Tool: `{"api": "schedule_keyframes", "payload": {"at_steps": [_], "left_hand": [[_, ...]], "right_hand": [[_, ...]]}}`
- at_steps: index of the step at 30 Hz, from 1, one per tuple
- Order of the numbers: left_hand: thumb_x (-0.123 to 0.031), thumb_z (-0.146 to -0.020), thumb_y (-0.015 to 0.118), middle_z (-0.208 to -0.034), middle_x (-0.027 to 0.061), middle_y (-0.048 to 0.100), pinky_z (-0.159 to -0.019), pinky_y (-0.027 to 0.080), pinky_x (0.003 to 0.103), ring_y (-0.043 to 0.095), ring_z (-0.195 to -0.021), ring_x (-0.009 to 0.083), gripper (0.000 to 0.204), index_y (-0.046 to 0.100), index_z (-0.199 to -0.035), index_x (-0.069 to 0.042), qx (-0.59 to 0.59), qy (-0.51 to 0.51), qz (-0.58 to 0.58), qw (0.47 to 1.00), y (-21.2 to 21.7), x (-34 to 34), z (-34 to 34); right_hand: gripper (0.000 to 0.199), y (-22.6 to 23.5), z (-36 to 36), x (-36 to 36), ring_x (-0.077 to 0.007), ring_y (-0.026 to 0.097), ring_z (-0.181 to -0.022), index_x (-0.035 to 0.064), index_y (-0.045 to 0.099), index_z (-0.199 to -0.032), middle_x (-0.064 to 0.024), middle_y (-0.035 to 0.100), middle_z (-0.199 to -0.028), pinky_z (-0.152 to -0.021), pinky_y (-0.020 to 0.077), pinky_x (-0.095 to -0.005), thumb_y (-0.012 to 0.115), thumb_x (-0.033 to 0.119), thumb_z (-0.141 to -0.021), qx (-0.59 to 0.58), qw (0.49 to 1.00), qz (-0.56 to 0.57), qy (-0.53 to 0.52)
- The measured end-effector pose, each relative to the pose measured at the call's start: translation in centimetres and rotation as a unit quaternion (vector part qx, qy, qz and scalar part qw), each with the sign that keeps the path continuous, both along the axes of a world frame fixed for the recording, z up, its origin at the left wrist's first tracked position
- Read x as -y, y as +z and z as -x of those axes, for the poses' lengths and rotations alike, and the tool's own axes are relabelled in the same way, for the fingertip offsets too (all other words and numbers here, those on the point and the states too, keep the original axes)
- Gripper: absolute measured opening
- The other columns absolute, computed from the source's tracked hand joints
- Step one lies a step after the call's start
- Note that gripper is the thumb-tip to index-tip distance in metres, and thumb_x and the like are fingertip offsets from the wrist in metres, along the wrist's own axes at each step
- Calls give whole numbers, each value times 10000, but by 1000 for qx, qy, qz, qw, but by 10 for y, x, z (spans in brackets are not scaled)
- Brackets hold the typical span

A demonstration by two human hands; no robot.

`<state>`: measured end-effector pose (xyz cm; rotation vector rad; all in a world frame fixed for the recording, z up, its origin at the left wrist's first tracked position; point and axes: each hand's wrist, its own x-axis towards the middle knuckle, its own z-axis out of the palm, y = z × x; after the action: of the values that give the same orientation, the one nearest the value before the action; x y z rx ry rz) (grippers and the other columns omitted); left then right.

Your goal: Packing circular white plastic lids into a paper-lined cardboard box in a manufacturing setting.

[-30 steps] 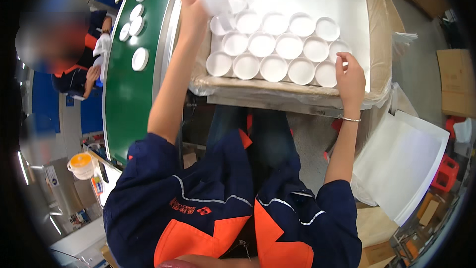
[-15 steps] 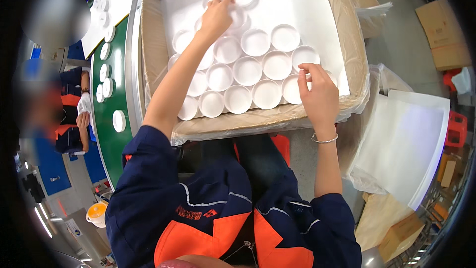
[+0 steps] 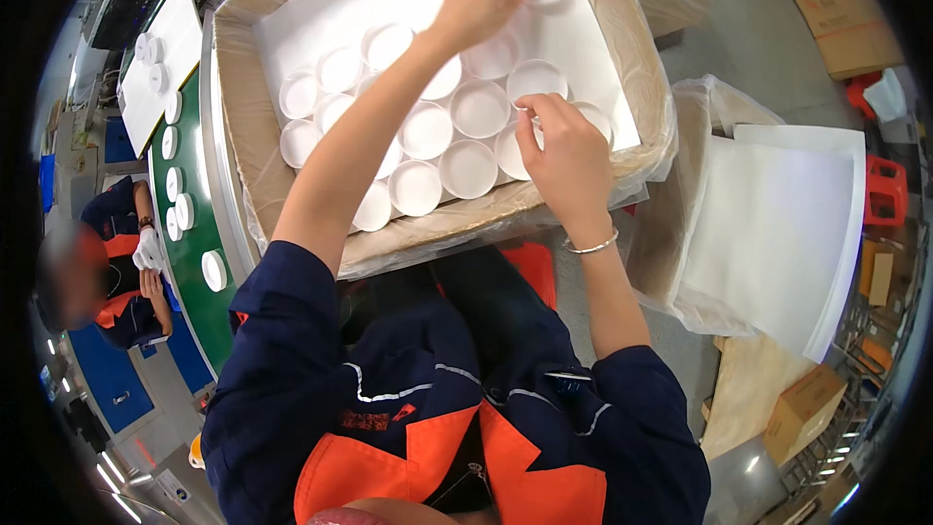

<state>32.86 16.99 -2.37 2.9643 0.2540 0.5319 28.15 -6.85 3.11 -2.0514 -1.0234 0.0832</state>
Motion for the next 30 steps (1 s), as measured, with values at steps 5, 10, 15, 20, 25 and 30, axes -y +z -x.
{"api": "schedule_keyframes", "payload": {"at_steps": [5, 10, 15, 20, 25, 30], "left_hand": [[-348, -905, 498, -1075, 104, 523, -998, 265, 545, 481, -1064, 292, 243, 668, -1055, -259, -22, -94, 56, 994, -4, 61, 19], [-341, -803, 613, -1216, 208, 473, -988, 200, 703, 406, -1214, 338, 245, 671, -997, -202, -23, -180, 28, 983, -7, 83, 40], [-317, -784, 630, -1294, 207, 429, -988, 187, 714, 373, -1268, 332, 319, 613, -1082, -206, -42, -171, 47, 983, -7, 92, 63], [-306, -823, 609, -1306, 114, 451, -1018, 194, 676, 397, -1263, 270, 437, 492, -1224, -178, -56, -115, -3, 992, -12, 86, 78], [-226, -849, 584, -1231, 108, 507, -1020, 213, 666, 435, -1231, 269, 491, 414, -1298, -125, -118, -141, 98, 978, 17, 87, 61], [-235, -880, 550, -1251, 107, 498, -1036, 207, 651, 408, -1259, 270, 445, 433, -1300, -144, -66, -83, 64, 992, 45, 87, 127]], "right_hand": [[114, -6, -3, 1, -254, 626, -736, 51, 625, -912, -86, 638, -836, -636, 487, -355, 568, 117, -839, 24, 1000, -9, -7], [92, -5, -3, 2, -266, 622, -694, 55, 621, -880, -93, 632, -802, -611, 488, -357, 570, 119, -838, 22, 1000, -21, -9], [84, -6, -3, 3, -261, 613, -671, 65, 615, -857, -98, 617, -768, -612, 488, -359, 580, 137, -830, 10, 1000, -15, -18], [248, -2, -2, -1, -266, 591, -924, 60, 579, -1067, -124, 589, -1045, -801, 467, -367, 587, 154, -838, 19, 999, 39, -28], [415, -49, -60, -13, -373, 427, -1180, 133, 514, -1226, -187, 456, -1275, -952, 397, -452, 575, 175, -818, 69, 996, 35, -42], [464, -57, -99, -60, -409, 316, -1293, 155, 507, -1275, -251, 324, -1406, -1033, 327, -459, 579, 247, -826, 184, 959, 204, 66]]}}
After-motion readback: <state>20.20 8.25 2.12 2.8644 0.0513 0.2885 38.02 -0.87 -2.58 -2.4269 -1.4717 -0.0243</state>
